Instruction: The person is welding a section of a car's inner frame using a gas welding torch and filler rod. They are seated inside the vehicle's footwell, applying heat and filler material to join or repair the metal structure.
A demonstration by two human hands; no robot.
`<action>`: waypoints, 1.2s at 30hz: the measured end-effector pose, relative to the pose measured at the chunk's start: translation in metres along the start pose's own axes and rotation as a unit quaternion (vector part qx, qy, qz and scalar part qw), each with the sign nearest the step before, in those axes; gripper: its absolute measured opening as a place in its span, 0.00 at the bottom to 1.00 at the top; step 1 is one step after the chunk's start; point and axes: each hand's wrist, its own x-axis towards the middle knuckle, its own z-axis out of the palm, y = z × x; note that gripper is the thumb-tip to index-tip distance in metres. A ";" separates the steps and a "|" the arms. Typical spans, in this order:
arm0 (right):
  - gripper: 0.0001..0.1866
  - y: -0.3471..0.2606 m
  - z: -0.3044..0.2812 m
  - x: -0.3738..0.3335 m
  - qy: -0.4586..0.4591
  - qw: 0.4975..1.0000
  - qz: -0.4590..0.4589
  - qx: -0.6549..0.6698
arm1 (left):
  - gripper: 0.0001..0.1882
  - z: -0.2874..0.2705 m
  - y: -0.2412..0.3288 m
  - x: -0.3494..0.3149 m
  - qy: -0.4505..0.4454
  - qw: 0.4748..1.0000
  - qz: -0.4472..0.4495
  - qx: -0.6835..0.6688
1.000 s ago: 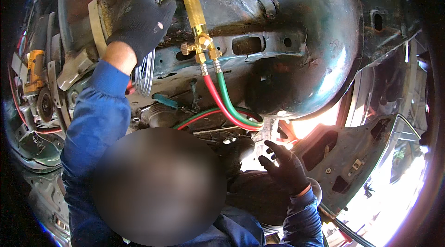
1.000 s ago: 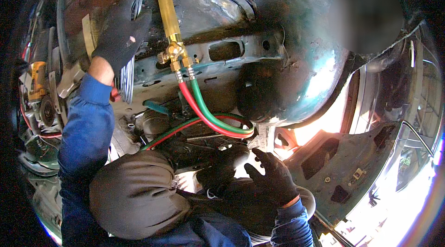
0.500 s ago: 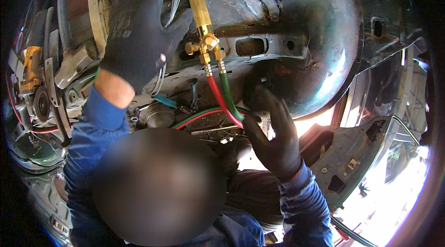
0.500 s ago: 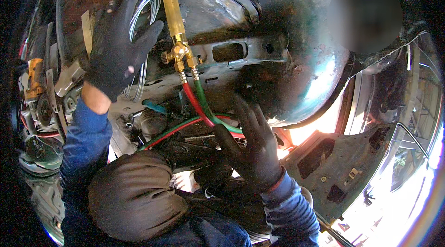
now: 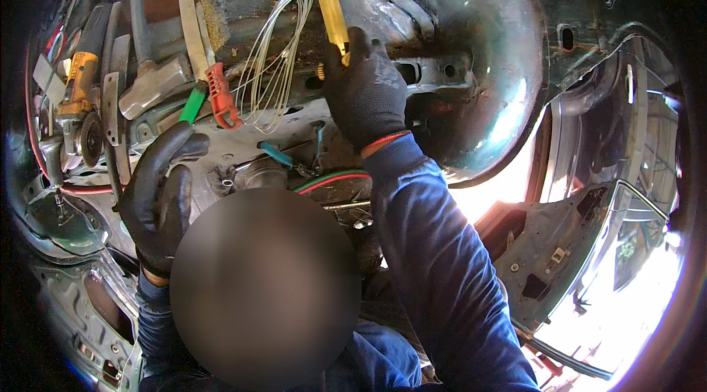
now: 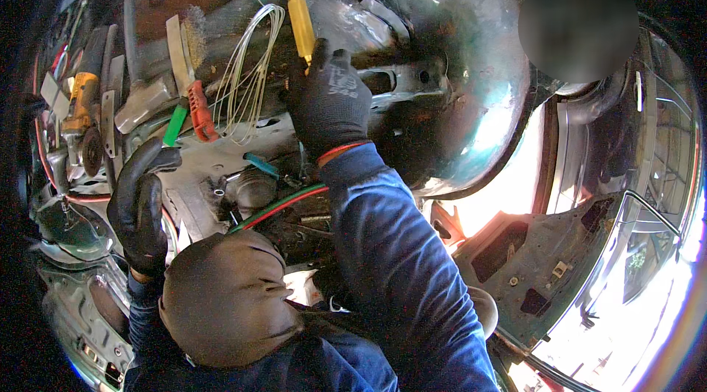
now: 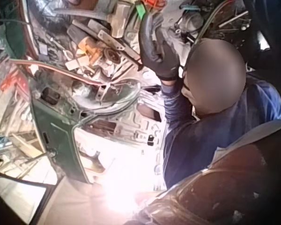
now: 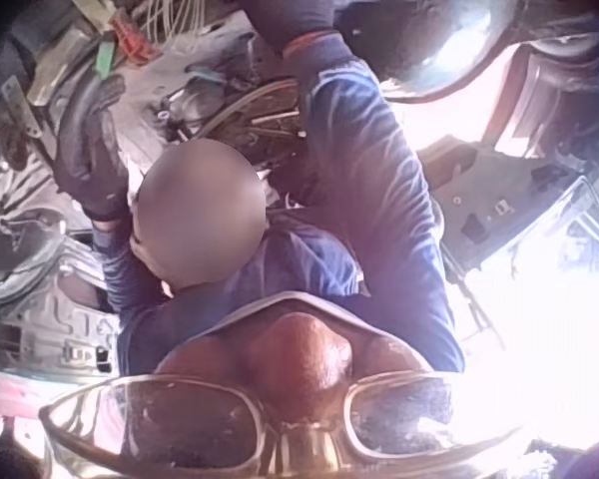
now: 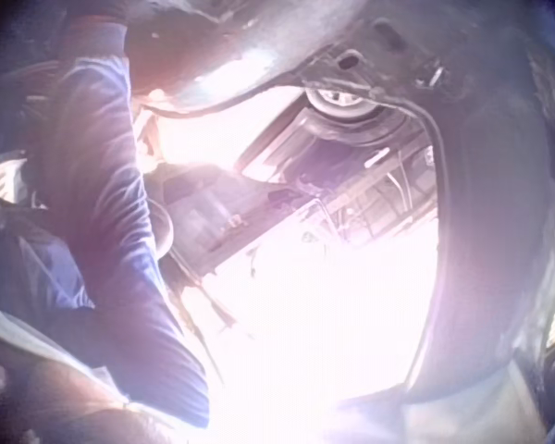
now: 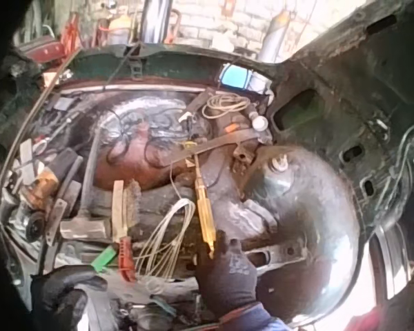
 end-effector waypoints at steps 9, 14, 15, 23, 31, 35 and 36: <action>0.14 0.014 -0.144 -0.047 0.107 0.973 -0.065 0.196 | 0.22 -0.033 0.046 -0.004 0.076 0.996 0.036 0.004; 0.17 0.002 -0.240 -0.143 0.117 0.961 0.070 0.242 | 0.33 -0.024 0.114 0.003 -0.038 0.996 -0.005 -0.078; 0.18 0.003 -0.248 -0.163 0.084 0.940 0.111 0.311 | 0.34 -0.016 0.133 0.005 -0.075 0.990 -0.041 -0.113; 0.19 0.013 -0.241 -0.220 -0.073 0.827 0.080 0.552 | 0.39 0.064 0.189 -0.013 -0.287 0.884 -0.208 -0.305; 0.47 0.023 -0.236 -0.227 -0.066 0.887 -0.050 0.453 | 0.23 0.122 0.155 -0.036 -0.131 0.943 -0.045 -0.302; 0.29 0.027 -0.232 -0.235 -0.044 0.927 -0.133 0.349 | 0.20 0.140 0.149 -0.029 -0.083 0.953 0.061 -0.285; 0.27 0.026 -0.227 -0.239 -0.042 0.928 -0.108 0.353 | 0.16 0.142 0.147 -0.028 -0.092 0.939 -0.004 -0.331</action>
